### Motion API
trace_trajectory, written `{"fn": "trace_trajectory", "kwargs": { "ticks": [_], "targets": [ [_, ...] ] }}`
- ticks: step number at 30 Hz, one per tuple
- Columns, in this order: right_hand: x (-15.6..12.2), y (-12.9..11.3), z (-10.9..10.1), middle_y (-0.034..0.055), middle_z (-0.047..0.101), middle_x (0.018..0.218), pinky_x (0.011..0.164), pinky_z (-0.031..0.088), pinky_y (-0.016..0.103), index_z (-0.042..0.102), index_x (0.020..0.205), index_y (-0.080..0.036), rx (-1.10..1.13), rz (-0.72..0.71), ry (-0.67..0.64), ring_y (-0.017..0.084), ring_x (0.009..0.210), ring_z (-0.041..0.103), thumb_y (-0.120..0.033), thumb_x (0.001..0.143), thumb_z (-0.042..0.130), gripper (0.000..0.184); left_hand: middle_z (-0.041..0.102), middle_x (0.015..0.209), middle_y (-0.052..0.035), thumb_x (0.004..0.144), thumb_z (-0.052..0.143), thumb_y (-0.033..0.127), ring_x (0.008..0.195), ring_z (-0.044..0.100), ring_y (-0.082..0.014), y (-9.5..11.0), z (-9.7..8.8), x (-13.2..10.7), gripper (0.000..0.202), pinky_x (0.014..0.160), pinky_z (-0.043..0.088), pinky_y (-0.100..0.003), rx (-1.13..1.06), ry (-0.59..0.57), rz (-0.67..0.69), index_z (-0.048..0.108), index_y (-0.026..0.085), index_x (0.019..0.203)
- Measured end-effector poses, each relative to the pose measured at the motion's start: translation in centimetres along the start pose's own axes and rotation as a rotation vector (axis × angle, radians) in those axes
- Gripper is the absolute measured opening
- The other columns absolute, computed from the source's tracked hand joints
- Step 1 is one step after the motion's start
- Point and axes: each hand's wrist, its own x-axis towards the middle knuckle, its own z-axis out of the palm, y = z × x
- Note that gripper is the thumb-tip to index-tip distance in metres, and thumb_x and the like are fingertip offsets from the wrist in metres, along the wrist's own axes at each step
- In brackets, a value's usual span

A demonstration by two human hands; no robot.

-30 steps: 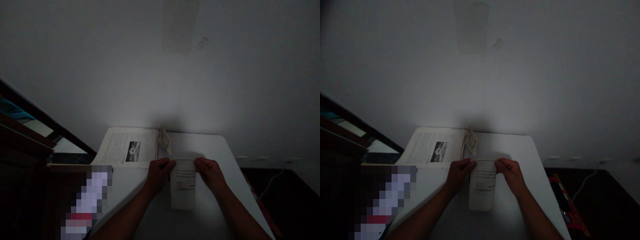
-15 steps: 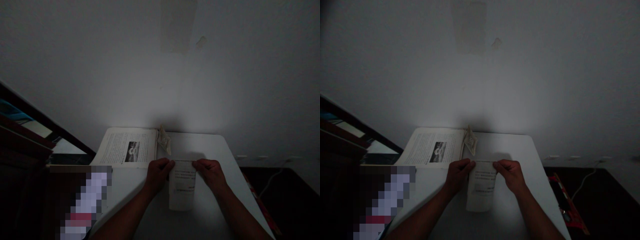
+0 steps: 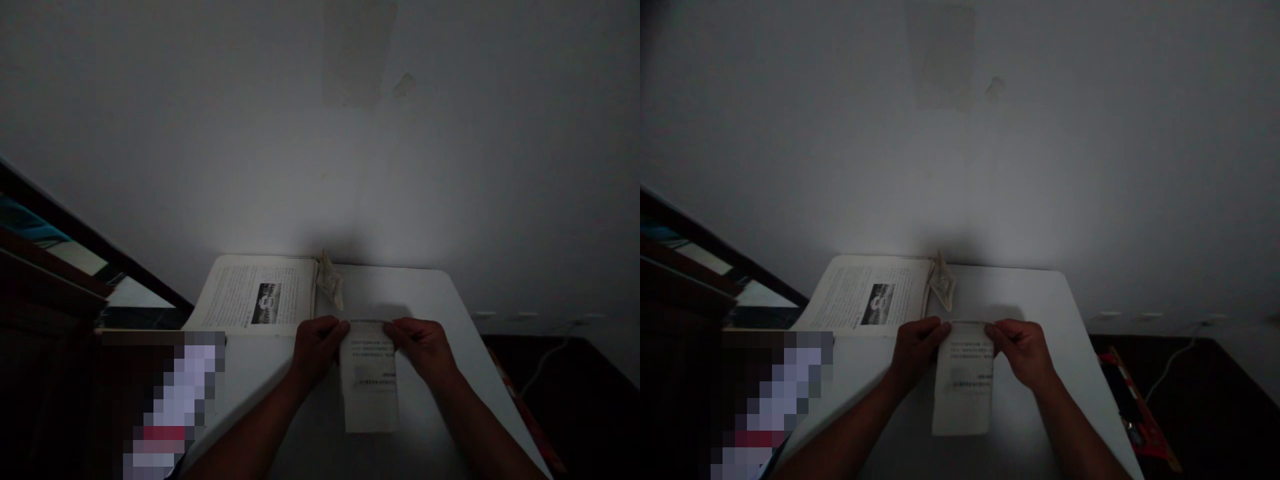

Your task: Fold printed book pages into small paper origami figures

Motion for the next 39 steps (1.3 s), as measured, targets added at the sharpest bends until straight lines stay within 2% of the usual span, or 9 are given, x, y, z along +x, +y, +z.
{"fn": "trace_trajectory", "kwargs": {
  "ticks": [4, 7, 9, 11, 15, 18, 26, 33, 39],
  "targets": [
    [-0.1, 0.3, -0.4, 0.0015, 0.064, 0.054, 0.047, 0.045, 0.026, 0.073, 0.07, -0.018, -0.074, -0.036, 0.001, 0.015, 0.049, 0.056, -0.038, 0.076, 0.064, 0.023, 0.036, 0.045, 0.0059, 0.079, 0.055, 0.043, 0.04, 0.035, -0.006, -0.4, -0.1, 0.2, 0.041, 0.039, 0.028, -0.018, -0.029, -0.071, -0.045, 0.046, 0.015, 0.052],
    [-0.2, 0.4, -0.6, 0.0014, 0.066, 0.056, 0.049, 0.045, 0.026, 0.073, 0.071, -0.02, -0.181, -0.091, -0.007, 0.015, 0.051, 0.058, -0.037, 0.077, 0.062, 0.022, 0.053, 0.06, 0.0021, 0.079, 0.058, 0.035, 0.049, 0.046, -0.0086, -0.2, -0.2, 0.2, 0.022, 0.047, 0.037, -0.019, 0.041, -0.081, 0.007, 0.062, 0.014, 0.081],
    [-0.3, 0.2, -0.6, 0.0013, 0.067, 0.058, 0.05, 0.046, 0.025, 0.074, 0.073, -0.02, -0.243, -0.131, -0.048, 0.016, 0.053, 0.059, -0.035, 0.078, 0.061, 0.02, 0.062, 0.08, -0.0029, 0.076, 0.061, 0.029, 0.063, 0.054, -0.0118, 0.4, -0.3, 0.2, 0.027, 0.058, 0.042, -0.022, 0.135, -0.078, 0.079, 0.061, 0.016, 0.1],
    [-0.4, 0.0, -0.4, 0.0007, 0.067, 0.059, 0.051, 0.045, 0.025, 0.073, 0.074, -0.021, -0.277, -0.152, -0.121, 0.015, 0.053, 0.06, -0.033, 0.08, 0.059, 0.02, 0.064, 0.089, -0.0052, 0.076, 0.061, 0.025, 0.076, 0.057, -0.015, 1.1, -0.3, 0.1, 0.023, 0.066, 0.044, -0.024, 0.252, -0.128, 0.16, 0.064, 0.017, 0.097],
    [-0.4, -0.6, 0.2, -0.0005, 0.065, 0.058, 0.053, 0.044, 0.024, 0.072, 0.072, -0.021, -0.314, -0.135, -0.233, 0.015, 0.055, 0.06, -0.032, 0.081, 0.057, 0.021, 0.065, 0.076, -0.0036, 0.079, 0.058, 0.026, 0.07, 0.058, -0.0147, 1.8, -0.4, 0.1, 0.014, 0.064, 0.042, -0.024, 0.373, -0.241, 0.193, 0.069, 0.017, 0.079],
    [-0.3, -0.6, 0.5, -0.0008, 0.066, 0.06, 0.054, 0.044, 0.024, 0.071, 0.072, -0.021, -0.26, -0.066, -0.25, 0.015, 0.057, 0.059, -0.035, 0.081, 0.058, 0.021, 0.063, 0.069, -0.0023, 0.08, 0.058, 0.024, 0.067, 0.058, -0.0142, 1.7, -0.4, 0.2, 0.016, 0.064, 0.042, -0.024, 0.372, -0.242, 0.216, 0.069, 0.017, 0.073],
    [-0.1, 0.5, 0.4, 0.0002, 0.064, 0.061, 0.056, 0.043, 0.024, 0.068, 0.068, -0.016, -0.118, 0.073, -0.232, 0.013, 0.058, 0.056, -0.035, 0.076, 0.063, 0.021, 0.063, 0.069, -0.0018, 0.078, 0.059, 0.024, 0.067, 0.059, -0.0138, 1.6, -0.7, 0.3, 0.014, 0.065, 0.043, -0.023, 0.348, -0.143, 0.211, 0.068, 0.016, 0.072],
    [-0.2, 0.3, 0.6, 0.0, 0.063, 0.058, 0.052, 0.041, 0.022, 0.067, 0.067, -0.015, -0.227, 0.045, -0.269, 0.012, 0.055, 0.055, -0.03, 0.076, 0.063, 0.017, 0.065, 0.074, -0.0025, 0.079, 0.059, 0.028, 0.068, 0.059, -0.0132, 1.4, -0.9, 0.7, 0.016, 0.062, 0.043, -0.021, 0.395, -0.306, 0.099, 0.067, 0.014, 0.079],
    [-0.3, -0.1, 1.0, -0.0001, 0.062, 0.057, 0.05, 0.039, 0.021, 0.067, 0.066, -0.015, -0.29, 0.053, -0.317, 0.011, 0.054, 0.053, -0.028, 0.076, 0.061, 0.017, 0.064, 0.07, -0.0004, 0.085, 0.052, 0.027, 0.065, 0.056, -0.0109, 1.2, -0.4, 0.5, 0.02, 0.061, 0.039, -0.02, 0.531, -0.358, 0.223, 0.067, 0.015, 0.078]
  ]
}}
